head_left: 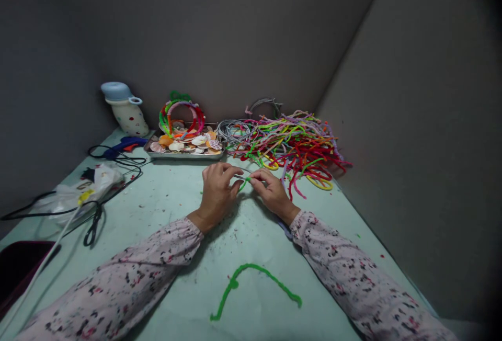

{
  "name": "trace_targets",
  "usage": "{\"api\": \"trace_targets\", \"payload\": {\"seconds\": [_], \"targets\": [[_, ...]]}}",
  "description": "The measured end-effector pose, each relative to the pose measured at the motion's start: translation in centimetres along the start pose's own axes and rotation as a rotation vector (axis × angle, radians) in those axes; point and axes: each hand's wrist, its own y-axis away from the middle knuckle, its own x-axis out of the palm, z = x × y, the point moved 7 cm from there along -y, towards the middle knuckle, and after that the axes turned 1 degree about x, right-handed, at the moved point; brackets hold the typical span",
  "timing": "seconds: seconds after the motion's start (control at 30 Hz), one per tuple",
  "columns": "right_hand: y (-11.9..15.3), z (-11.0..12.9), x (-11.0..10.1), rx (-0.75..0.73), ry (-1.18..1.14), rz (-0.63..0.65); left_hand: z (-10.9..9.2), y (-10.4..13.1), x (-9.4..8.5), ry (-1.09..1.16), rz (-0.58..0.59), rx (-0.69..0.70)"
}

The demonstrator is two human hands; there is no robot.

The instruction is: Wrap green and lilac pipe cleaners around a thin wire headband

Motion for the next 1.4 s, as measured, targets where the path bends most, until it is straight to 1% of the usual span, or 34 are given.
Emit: {"api": "trace_targets", "payload": {"seconds": [0.23, 0.77, 1.07, 1.27, 1.4], "targets": [[0.07, -0.07, 0.27, -0.006, -0.012, 0.026, -0.24, -0.08, 0.30, 0.039, 0.062, 0.039], [0.02, 0.17, 0.07, -0.004, 0.016, 0.014, -0.13, -0.06, 0.67, 0.066, 0.109, 0.046], [-0.02, 0.19, 0.12, -0.025, 0.031, 0.019, -0.31, -0.14, 0.45, 0.133, 0.121, 0.024], [0.02, 0.28, 0.08, -0.040, 0.031, 0.009, -0.07, -0.15, 0.53, 0.198, 0.114, -0.001], [0.03, 0.36, 0.13, -0.039, 0.041, 0.015, 0.17, -0.11, 0.74, 0.225, 0.135, -0.026]]}}
